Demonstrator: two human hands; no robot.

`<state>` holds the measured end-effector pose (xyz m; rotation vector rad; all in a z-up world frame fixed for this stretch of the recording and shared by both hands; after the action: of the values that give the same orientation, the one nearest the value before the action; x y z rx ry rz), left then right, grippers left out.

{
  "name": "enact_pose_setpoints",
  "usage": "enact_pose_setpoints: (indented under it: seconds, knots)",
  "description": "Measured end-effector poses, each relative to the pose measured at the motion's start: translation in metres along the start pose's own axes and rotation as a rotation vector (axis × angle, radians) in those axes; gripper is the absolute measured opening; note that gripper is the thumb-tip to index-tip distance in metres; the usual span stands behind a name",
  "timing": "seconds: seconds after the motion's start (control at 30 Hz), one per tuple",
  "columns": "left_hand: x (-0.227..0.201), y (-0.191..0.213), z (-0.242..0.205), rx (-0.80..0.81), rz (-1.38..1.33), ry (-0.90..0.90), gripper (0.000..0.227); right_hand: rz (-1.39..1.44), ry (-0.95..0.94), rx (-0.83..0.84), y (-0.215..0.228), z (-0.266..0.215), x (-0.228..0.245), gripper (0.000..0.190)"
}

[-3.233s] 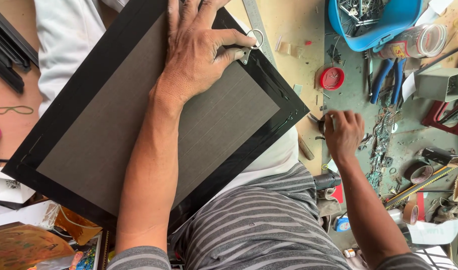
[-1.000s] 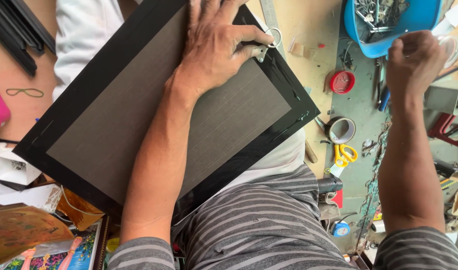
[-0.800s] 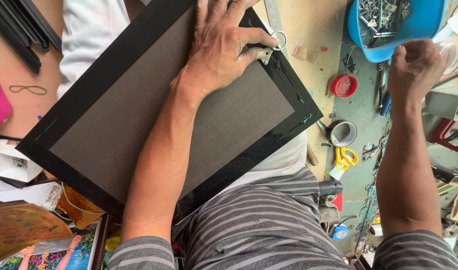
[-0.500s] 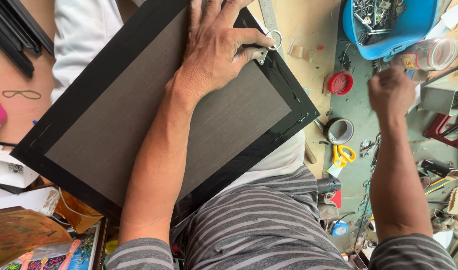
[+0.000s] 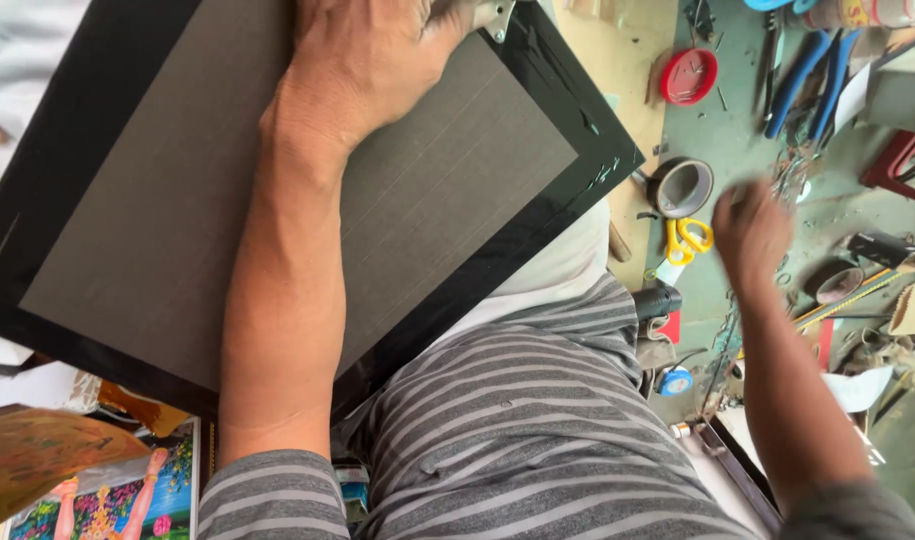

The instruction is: Manually attaching hanging hardware to the back of a picture frame using a hammer and a power drill.

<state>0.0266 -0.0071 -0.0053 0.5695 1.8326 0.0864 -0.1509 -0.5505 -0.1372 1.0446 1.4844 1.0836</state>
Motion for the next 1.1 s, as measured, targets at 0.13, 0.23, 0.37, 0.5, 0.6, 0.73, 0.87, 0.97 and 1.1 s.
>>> enact_pose_setpoints:
  seconds: [0.13, 0.23, 0.37, 0.5, 0.6, 0.73, 0.87, 0.97, 1.1]
  knots:
    - [-0.021, 0.007, -0.005, -0.164, 0.114, -0.477, 0.025, -0.08, -0.147, 0.364, -0.026, -0.15, -0.002, 0.035]
    - [-0.022, 0.006, -0.005, -0.243, 0.218, -0.577, 0.023, 0.014, -0.328, 0.751, -0.026, -0.22, 0.021, 0.061]
    - [-0.017, 0.001, -0.002, -0.231, 0.216, -0.527, 0.024, 0.142, -0.357, 0.842, -0.079, -0.269, 0.02, 0.079]
    - [-0.018, 0.004, -0.003, -0.257, 0.234, -0.562, 0.027, 0.186, -0.256, 0.92, -0.128, -0.296, 0.014, 0.064]
    - [-0.013, -0.002, -0.001, -0.267, 0.238, -0.554, 0.025, 0.209, -0.189, 0.999, -0.141, -0.308, 0.0, 0.055]
    - [-0.01, -0.004, -0.001, -0.264, 0.229, -0.564, 0.022, 0.245, -0.144, 1.072, -0.166, -0.359, -0.026, 0.049]
    - [-0.012, -0.002, -0.001, -0.274, 0.256, -0.575, 0.029, 0.365, -0.087, 1.144, -0.172, -0.377, -0.039, 0.053]
    - [-0.011, -0.003, -0.002, -0.267, 0.249, -0.555, 0.028, 0.432, -0.044, 1.202, -0.166, -0.371, -0.035, 0.056]
    - [-0.012, -0.001, -0.003, -0.258, 0.253, -0.567, 0.021, 0.872, 0.042, 0.829, -0.145, -0.32, 0.005, 0.073]
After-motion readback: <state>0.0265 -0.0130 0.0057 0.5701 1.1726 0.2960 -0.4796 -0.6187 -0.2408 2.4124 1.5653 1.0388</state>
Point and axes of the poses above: each hand's wrist, its own z-axis towards the middle knuckle, its own y-axis out of the back of the hand, x = y × z, the point moved 3 cm from there along z, towards the middle knuckle, and after that the axes turned 14 degrees about -z, right-handed, at the moved point
